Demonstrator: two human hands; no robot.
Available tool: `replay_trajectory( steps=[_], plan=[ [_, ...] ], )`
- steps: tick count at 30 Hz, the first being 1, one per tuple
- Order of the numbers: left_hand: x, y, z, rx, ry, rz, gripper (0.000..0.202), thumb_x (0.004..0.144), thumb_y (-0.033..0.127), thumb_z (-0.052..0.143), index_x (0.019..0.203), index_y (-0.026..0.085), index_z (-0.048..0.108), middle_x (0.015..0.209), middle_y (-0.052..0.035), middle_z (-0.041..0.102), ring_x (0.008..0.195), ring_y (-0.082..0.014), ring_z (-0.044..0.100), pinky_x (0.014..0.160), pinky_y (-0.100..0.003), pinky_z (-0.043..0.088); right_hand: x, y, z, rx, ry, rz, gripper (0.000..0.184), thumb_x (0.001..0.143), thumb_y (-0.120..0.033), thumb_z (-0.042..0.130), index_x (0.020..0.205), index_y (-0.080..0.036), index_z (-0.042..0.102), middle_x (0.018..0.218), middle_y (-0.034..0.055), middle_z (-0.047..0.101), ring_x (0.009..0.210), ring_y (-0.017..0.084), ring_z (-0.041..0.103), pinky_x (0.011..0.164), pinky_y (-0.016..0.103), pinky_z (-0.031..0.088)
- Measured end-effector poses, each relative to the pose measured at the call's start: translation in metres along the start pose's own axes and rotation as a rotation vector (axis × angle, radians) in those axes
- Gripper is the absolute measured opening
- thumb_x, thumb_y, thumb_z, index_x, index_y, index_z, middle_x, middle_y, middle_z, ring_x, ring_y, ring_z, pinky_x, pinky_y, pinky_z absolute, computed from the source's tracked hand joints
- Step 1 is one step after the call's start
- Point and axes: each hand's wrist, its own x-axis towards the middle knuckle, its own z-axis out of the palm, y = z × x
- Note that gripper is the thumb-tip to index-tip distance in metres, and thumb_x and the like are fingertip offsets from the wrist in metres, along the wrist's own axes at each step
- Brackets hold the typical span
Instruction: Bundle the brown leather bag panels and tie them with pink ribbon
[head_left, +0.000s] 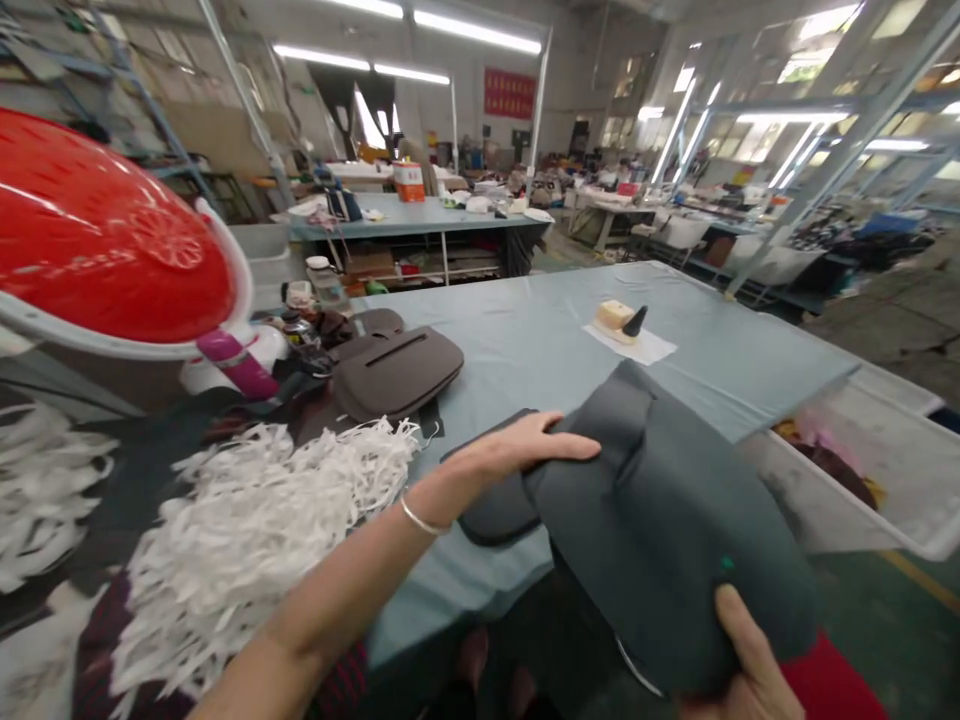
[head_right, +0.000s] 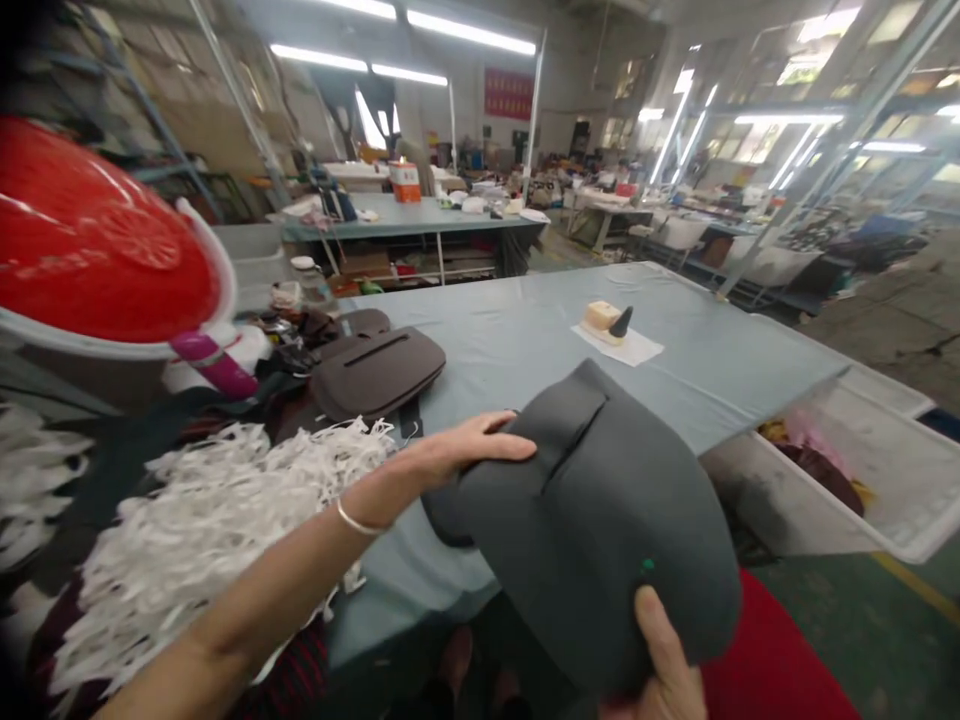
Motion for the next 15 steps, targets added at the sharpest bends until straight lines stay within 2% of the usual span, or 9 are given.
replay_trajectory(
  steps=[1, 3, 5, 6, 7, 8, 10, 12, 15],
  plan=[
    [0.007, -0.002, -0.025, 0.044, 0.069, -0.009, 0.061, 0.064, 0.047, 0.075, 0.113, 0.015, 0.062, 0.113, -0.0079, 0.065, 0.103, -0.0247, 0.059, 0.084, -0.029, 0.047, 0.009, 0.012, 0.020, 0.073, -0.012, 0.025, 0.080, 0.068, -0.049, 0.070, 0.139, -0.026, 0.041, 0.122, 0.0058, 0.063, 0.107, 0.029, 0.061, 0.085, 0.048, 0.056],
    [0.016, -0.027, -0.069, 0.096, 0.168, -0.098, 0.063, 0.061, 0.048, 0.077, 0.113, 0.016, 0.062, 0.112, -0.0066, 0.066, 0.104, -0.0241, 0.059, 0.081, -0.027, 0.047, 0.027, 0.048, 0.058, 0.184, -0.093, 0.076, 0.077, 0.068, -0.043, 0.073, 0.137, -0.027, 0.043, 0.127, 0.0040, 0.060, 0.111, 0.025, 0.059, 0.089, 0.042, 0.055],
    [0.020, -0.071, -0.101, 0.074, 0.266, -0.327, 0.063, 0.058, 0.052, 0.078, 0.107, 0.015, 0.062, 0.098, -0.0073, 0.069, 0.093, -0.0248, 0.063, 0.072, -0.027, 0.048, 0.046, 0.097, 0.088, 0.242, -0.187, 0.159, 0.073, 0.067, -0.037, 0.075, 0.133, -0.027, 0.047, 0.129, 0.0025, 0.059, 0.115, 0.023, 0.057, 0.091, 0.038, 0.054],
    [0.019, -0.096, -0.111, 0.024, 0.425, -0.427, 0.065, 0.054, 0.054, 0.079, 0.103, 0.015, 0.062, 0.093, -0.0074, 0.070, 0.088, -0.0248, 0.064, 0.069, -0.027, 0.049, 0.056, 0.122, 0.100, 0.236, -0.210, 0.264, 0.071, 0.065, -0.035, 0.076, 0.130, -0.023, 0.050, 0.129, 0.0046, 0.059, 0.115, 0.024, 0.057, 0.089, 0.036, 0.054],
    [0.017, -0.121, -0.116, 0.009, 0.516, -0.458, 0.067, 0.058, 0.058, 0.076, 0.107, 0.016, 0.059, 0.097, -0.0084, 0.069, 0.088, -0.0244, 0.064, 0.068, -0.028, 0.049, 0.065, 0.145, 0.109, 0.185, -0.187, 0.418, 0.070, 0.061, -0.034, 0.078, 0.125, -0.019, 0.054, 0.126, 0.0069, 0.061, 0.113, 0.026, 0.058, 0.085, 0.036, 0.056],
    [0.015, -0.144, -0.119, 0.001, 0.569, -0.477, 0.071, 0.060, 0.058, 0.074, 0.113, 0.016, 0.055, 0.104, -0.0107, 0.068, 0.091, -0.0248, 0.064, 0.069, -0.029, 0.050, 0.073, 0.165, 0.116, 0.122, -0.166, 0.507, 0.071, 0.058, -0.034, 0.080, 0.123, -0.018, 0.056, 0.125, 0.0085, 0.061, 0.111, 0.027, 0.059, 0.081, 0.036, 0.057],
    [0.010, -0.180, -0.118, -0.013, 0.670, -0.450, 0.078, 0.065, 0.056, 0.073, 0.126, 0.018, 0.042, 0.119, -0.0128, 0.062, 0.099, -0.0226, 0.063, 0.076, -0.028, 0.050, 0.087, 0.192, 0.124, 0.088, -0.171, 0.579, 0.072, 0.054, -0.034, 0.083, 0.120, -0.016, 0.058, 0.122, 0.0101, 0.063, 0.109, 0.029, 0.060, 0.076, 0.036, 0.058],
    [0.009, -0.203, -0.116, -0.030, 0.722, -0.424, 0.082, 0.067, 0.055, 0.072, 0.130, 0.017, 0.036, 0.123, -0.0145, 0.059, 0.103, -0.0218, 0.062, 0.081, -0.028, 0.050, 0.095, 0.202, 0.125, 0.087, -0.204, 0.600, 0.071, 0.053, -0.035, 0.084, 0.117, -0.015, 0.059, 0.119, 0.0104, 0.064, 0.107, 0.029, 0.061, 0.073, 0.035, 0.058],
    [0.013, -0.215, -0.121, -0.050, 0.756, -0.426, 0.089, 0.064, 0.055, 0.075, 0.131, 0.015, 0.034, 0.121, -0.0173, 0.060, 0.102, -0.0245, 0.063, 0.085, -0.032, 0.051, 0.101, 0.198, 0.122, 0.085, -0.232, 0.636, 0.068, 0.053, -0.034, 0.085, 0.113, -0.016, 0.060, 0.115, 0.0090, 0.067, 0.102, 0.027, 0.063, 0.070, 0.033, 0.058]
  ],
)
